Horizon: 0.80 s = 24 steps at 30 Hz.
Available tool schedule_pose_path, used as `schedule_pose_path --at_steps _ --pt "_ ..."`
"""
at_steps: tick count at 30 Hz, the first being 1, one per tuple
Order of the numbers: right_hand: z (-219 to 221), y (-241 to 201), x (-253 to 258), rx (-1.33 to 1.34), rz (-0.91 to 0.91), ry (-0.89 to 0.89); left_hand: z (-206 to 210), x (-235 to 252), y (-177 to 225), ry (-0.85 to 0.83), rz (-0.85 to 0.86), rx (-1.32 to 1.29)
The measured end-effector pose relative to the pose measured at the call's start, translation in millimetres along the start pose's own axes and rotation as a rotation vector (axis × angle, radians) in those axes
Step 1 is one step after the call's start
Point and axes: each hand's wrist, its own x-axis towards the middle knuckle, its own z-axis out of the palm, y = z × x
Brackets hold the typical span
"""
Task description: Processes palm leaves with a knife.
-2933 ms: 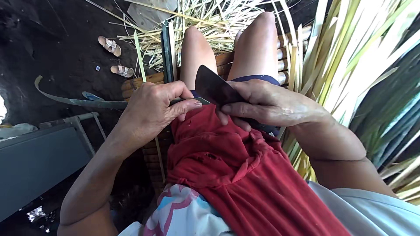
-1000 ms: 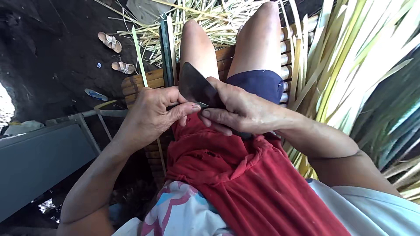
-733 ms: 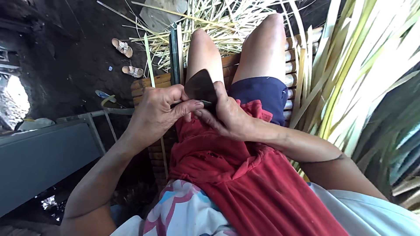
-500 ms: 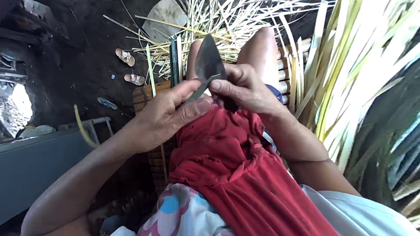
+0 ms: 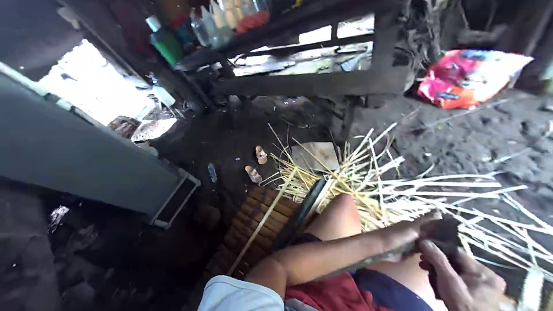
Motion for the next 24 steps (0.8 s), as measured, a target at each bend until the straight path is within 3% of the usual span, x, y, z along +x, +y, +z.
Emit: schedule_pose_path --at_steps 2,4,6,7,10,12,13,16,17,19,21,24 --pt "0 1 -2 0.131 0.001 -0.005 3 9 -15 0.122 0.004 -0.113" --pt "2 -11 -8 0.256 0.039 0.013 -5 24 -32 0.355 0.064 -0.243" --pt "-1 -20 -11 0.287 0.028 0.050 -18 35 -36 0.430 0.046 -0.351" --pt "-3 -23 -12 0.285 -0.004 0.070 -19 33 -35 0.366 0.069 -0.344" --pt "-9 -12 -2 0.308 -0.082 0.147 -8 11 -28 -0.032 0.222 -0.087" --pt "-17 0 9 0.278 -0.070 0.235 -6 7 -29 -0.142 0.293 0.003" --pt "-20 2 10 0.218 -0.079 0.237 -7 8 -33 -0.088 0.302 -0.055" --pt "-16 -3 -5 -0.101 -0.228 0.071 -6 25 -28 0.380 0.151 -0.468" --pt "-12 -3 -10 -0.186 -0.283 0.036 -9 33 -24 0.449 0.108 -0.573" --pt "-10 -4 -13 -0.276 -0.359 0.035 -10 30 -20 0.256 0.163 -0.515" --pt "-20 -8 -5 -0.215 -0.372 0.079 -3 11 -14 -0.080 0.238 -0.205" --pt "-34 -4 6 -0.087 -0.277 0.193 10 -7 -12 -0.223 0.196 -0.085"
